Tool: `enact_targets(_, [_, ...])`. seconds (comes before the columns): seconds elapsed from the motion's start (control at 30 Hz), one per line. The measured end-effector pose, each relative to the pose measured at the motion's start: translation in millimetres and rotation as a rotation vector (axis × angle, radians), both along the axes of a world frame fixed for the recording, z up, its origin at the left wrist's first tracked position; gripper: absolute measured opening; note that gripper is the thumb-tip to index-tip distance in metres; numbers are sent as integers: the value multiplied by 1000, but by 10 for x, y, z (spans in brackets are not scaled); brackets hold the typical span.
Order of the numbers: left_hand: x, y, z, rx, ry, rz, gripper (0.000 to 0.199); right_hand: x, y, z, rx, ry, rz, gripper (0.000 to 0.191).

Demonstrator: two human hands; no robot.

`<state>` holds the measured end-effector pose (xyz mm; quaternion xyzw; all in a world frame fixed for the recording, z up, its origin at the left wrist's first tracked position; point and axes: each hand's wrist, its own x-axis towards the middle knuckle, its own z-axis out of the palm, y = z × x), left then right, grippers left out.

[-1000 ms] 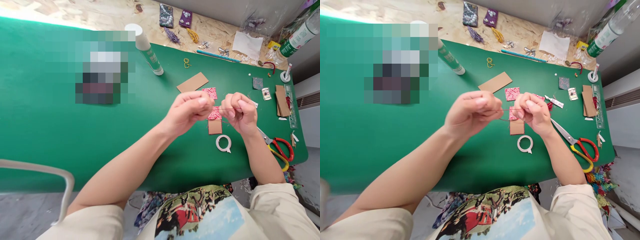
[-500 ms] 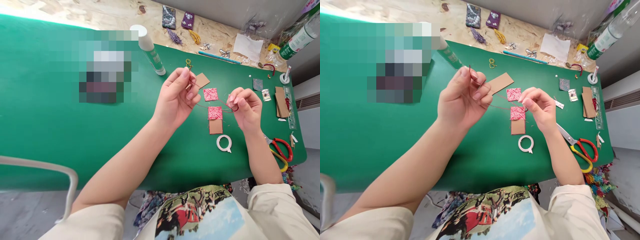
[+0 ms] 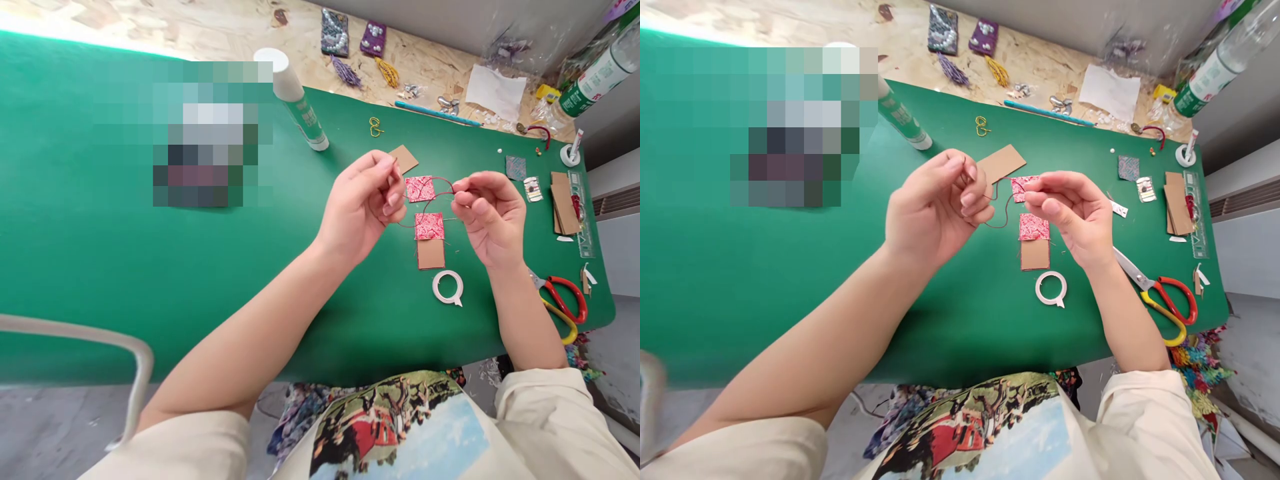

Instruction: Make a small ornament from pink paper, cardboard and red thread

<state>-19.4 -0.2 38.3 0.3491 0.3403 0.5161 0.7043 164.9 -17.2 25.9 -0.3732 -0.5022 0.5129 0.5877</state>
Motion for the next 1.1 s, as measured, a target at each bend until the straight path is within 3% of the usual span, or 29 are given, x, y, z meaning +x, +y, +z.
enact_targets(0.2, [53, -75, -59, 186, 128, 10, 25, -15, -17, -22, -27, -49, 11, 37])
enact_targets(0.5, [71, -119, -63, 344, 234, -9, 36, -73, -78, 14, 7, -44, 7, 27])
enact_targets(0.7, [87, -144, -71, 374, 275, 8, 36, -100, -108, 48, -29, -117, -49, 38])
enact_targets(1.1, [94, -141, -104, 396, 287, 20, 28, -108, -106, 53, -78, -76, -35, 39])
